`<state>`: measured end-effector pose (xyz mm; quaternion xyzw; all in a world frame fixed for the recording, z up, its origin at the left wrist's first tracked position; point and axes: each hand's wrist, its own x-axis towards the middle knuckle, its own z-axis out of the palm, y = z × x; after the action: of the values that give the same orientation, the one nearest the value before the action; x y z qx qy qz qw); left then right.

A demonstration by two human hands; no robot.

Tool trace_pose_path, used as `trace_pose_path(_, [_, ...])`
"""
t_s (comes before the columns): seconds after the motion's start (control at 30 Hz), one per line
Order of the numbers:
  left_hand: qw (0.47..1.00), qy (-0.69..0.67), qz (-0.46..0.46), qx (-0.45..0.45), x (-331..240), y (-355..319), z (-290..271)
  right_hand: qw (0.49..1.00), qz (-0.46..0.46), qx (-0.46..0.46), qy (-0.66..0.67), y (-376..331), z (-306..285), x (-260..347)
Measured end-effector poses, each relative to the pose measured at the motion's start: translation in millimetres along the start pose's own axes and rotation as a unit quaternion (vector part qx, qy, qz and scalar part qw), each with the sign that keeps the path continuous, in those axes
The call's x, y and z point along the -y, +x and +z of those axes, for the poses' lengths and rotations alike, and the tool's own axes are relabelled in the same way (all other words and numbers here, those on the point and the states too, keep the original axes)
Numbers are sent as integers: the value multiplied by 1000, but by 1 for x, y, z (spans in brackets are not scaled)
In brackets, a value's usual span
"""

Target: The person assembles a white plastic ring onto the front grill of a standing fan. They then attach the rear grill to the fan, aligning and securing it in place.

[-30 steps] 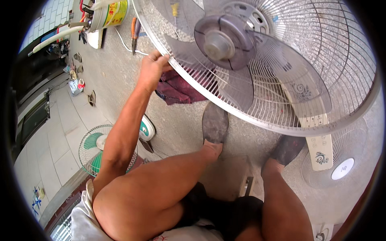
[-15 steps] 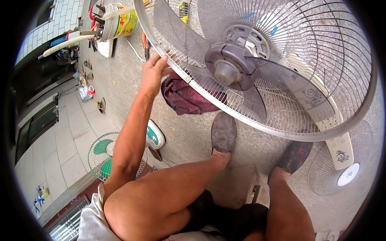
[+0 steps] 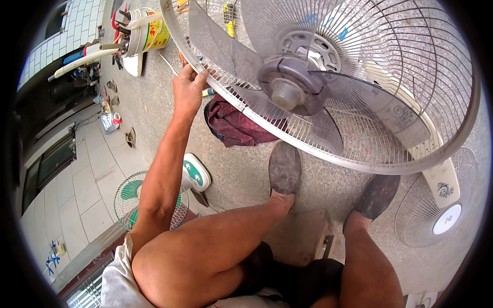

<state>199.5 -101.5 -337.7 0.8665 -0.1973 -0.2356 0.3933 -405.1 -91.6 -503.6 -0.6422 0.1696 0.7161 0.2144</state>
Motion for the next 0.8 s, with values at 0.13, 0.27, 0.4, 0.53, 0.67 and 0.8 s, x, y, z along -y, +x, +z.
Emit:
trace_pose_path(0.13, [999,-19,-32,28,10,-13,-4,1000,-3,-3,-1,0,2,0])
trace_pose_path(0.27, [995,-50,-79,44,-7,-26,2,1000,-3,-5,3,-1,4,-1])
trace_pose_path(0.4, [1000,11,7,-9,-5,-19,-8,1000,-9,-10,1,0,1,0])
trace_pose_path(0.53, [994,52,92,-39,-30,-7,-7,1000,-8,-11,6,1,1,0])
trace_pose_path(0.67, [994,40,87,-58,-34,-3,-7,1000,-10,-18,13,-1,0,2])
trace_pose_path(0.8, [993,56,90,-46,-33,-3,-12,999,-17,-30,23,-2,-8,1])
